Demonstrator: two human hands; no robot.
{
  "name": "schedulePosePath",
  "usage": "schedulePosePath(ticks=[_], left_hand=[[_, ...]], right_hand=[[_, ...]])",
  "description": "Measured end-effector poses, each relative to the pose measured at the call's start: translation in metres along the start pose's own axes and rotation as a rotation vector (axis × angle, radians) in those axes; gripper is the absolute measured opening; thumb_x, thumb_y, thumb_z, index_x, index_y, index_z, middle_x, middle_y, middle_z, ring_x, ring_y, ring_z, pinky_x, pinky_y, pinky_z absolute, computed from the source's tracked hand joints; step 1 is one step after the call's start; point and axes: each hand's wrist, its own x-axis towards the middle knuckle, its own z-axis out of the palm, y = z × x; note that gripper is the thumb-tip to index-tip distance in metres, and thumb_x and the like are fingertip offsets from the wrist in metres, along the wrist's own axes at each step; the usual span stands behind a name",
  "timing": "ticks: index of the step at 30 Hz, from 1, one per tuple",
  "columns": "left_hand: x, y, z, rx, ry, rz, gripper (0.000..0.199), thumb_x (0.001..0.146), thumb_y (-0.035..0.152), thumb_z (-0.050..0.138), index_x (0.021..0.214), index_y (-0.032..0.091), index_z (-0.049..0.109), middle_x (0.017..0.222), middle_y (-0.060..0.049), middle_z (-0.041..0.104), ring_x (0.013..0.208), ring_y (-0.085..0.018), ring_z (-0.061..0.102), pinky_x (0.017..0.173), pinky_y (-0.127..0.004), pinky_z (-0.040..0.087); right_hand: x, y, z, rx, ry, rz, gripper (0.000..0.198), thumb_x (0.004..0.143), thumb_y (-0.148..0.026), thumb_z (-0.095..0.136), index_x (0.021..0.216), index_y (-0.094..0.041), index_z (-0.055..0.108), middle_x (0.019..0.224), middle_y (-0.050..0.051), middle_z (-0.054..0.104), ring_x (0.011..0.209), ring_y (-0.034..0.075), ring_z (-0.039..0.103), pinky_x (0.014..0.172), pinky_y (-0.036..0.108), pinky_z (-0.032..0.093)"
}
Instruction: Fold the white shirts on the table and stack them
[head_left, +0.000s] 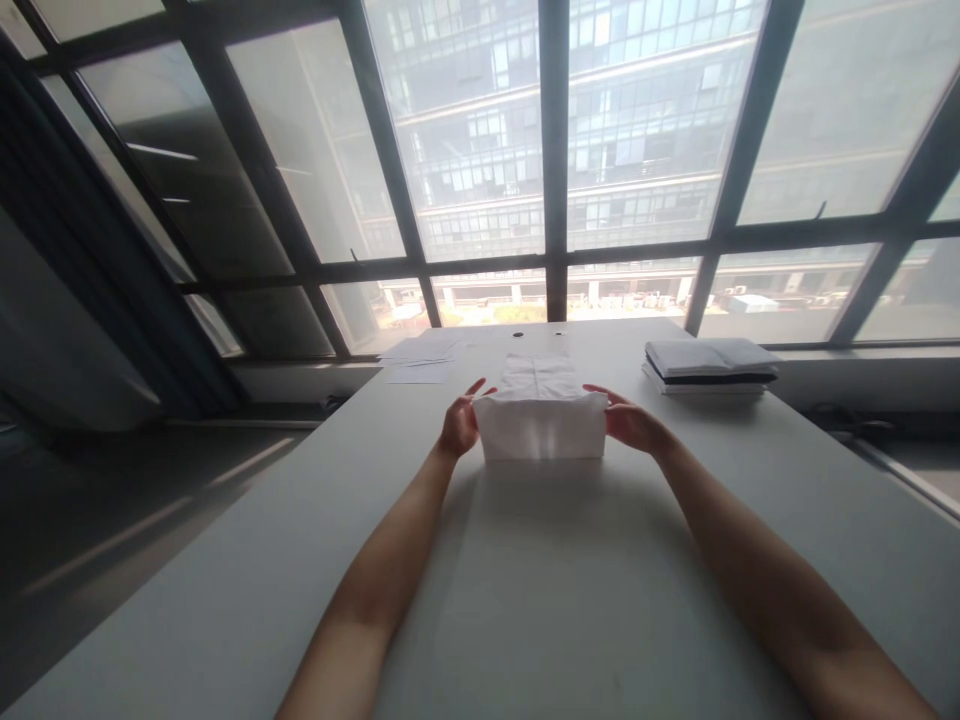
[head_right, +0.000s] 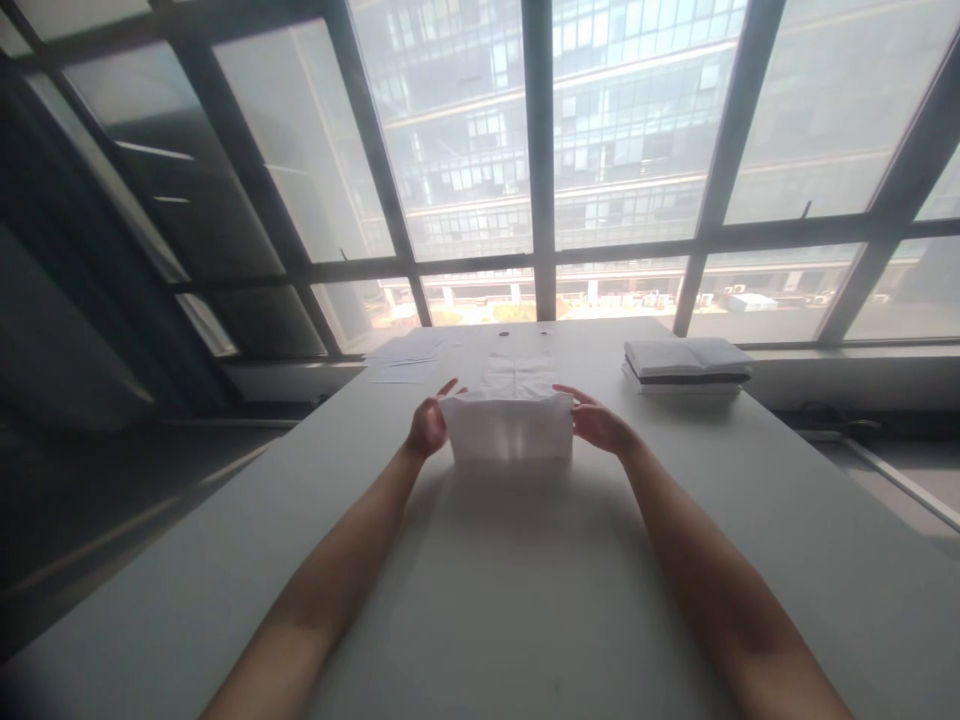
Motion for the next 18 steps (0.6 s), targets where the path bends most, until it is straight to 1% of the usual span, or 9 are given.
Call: schedulePosePath(ticks=[2,5,6,8,10,13,14,16,18], left_hand=[[-0.005,0.006,-0.011,-0.043,-0.108,-0.04,0.06,0.099,0.056,0.046,0.151,0.026,0.053,0.141,-0.014,0.063,0.099,-0.024,0.072,0.083,-0.039,0.059],[-0.008,0.007,-0.02,-0.113,-0.239,-0.083,0.064,0.099,0.063,0.039,0.152,0.031,0.052,0.145,-0.012,0.062,0.083,-0.018,0.072,0.073,-0.033,0.057],[-0.008,0.006,-0.019,-0.12,-0.256,-0.082,0.063,0.099,0.062,0.041,0.152,0.031,0.052,0.146,-0.012,0.062,0.083,-0.017,0.072,0.072,-0.032,0.057],[-0.007,0.003,-0.013,-0.101,-0.277,-0.068,0.061,0.098,0.058,0.046,0.15,0.027,0.054,0.145,-0.014,0.062,0.091,-0.019,0.073,0.076,-0.031,0.057],[-0.004,-0.001,-0.001,0.034,-0.265,-0.045,0.058,0.098,0.052,0.052,0.147,0.021,0.055,0.14,-0.016,0.065,0.101,-0.022,0.073,0.082,-0.032,0.057],[0.0,-0.008,0.024,0.437,-0.183,-0.022,0.045,0.096,0.042,0.058,0.132,0.015,0.064,0.123,-0.016,0.073,0.1,-0.023,0.074,0.083,-0.033,0.057],[0.001,-0.012,0.034,0.55,-0.153,-0.018,0.04,0.095,0.039,0.06,0.125,0.014,0.067,0.116,-0.015,0.075,0.097,-0.024,0.074,0.082,-0.033,0.057],[-0.001,-0.02,0.055,0.676,-0.113,-0.012,0.032,0.091,0.037,0.066,0.111,0.013,0.072,0.106,-0.014,0.076,0.095,-0.025,0.073,0.085,-0.036,0.056],[-0.007,-0.029,0.073,0.738,-0.085,0.006,0.031,0.087,0.036,0.073,0.108,0.014,0.074,0.106,-0.014,0.076,0.103,-0.028,0.07,0.095,-0.04,0.052]], right_hand=[[-0.01,-0.007,-0.005,0.004,-0.091,0.086,0.066,0.08,-0.042,0.063,0.143,-0.024,0.055,0.095,0.004,0.069,0.089,0.022,0.068,0.083,0.038,0.056],[-0.014,-0.006,-0.005,0.04,-0.176,0.133,0.064,0.085,-0.047,0.06,0.144,-0.024,0.054,0.089,0.002,0.066,0.091,0.024,0.069,0.086,0.044,0.056],[-0.013,-0.004,-0.004,0.056,-0.181,0.122,0.062,0.085,-0.046,0.06,0.143,-0.024,0.054,0.092,0.003,0.067,0.095,0.024,0.069,0.089,0.045,0.055],[-0.009,0.002,0.0,0.086,-0.15,0.08,0.057,0.086,-0.041,0.061,0.141,-0.025,0.057,0.101,0.005,0.07,0.104,0.024,0.069,0.094,0.043,0.054],[-0.003,0.01,0.003,0.107,-0.083,0.032,0.053,0.086,-0.038,0.063,0.137,-0.026,0.061,0.108,0.006,0.072,0.111,0.023,0.067,0.097,0.041,0.053],[0.008,0.023,0.005,0.051,0.064,-0.032,0.048,0.083,-0.035,0.067,0.13,-0.026,0.065,0.111,0.007,0.073,0.107,0.022,0.069,0.09,0.035,0.054],[0.013,0.028,0.007,-0.012,0.121,-0.059,0.046,0.082,-0.035,0.067,0.127,-0.025,0.067,0.11,0.007,0.073,0.102,0.022,0.07,0.085,0.033,0.055],[0.022,0.039,0.012,-0.246,0.217,-0.145,0.041,0.082,-0.036,0.065,0.12,-0.022,0.07,0.106,0.009,0.074,0.092,0.022,0.071,0.078,0.033,0.055],[0.029,0.051,0.022,-0.487,0.258,-0.232,0.035,0.083,-0.036,0.064,0.112,-0.019,0.073,0.101,0.01,0.074,0.085,0.022,0.069,0.078,0.037,0.055]])
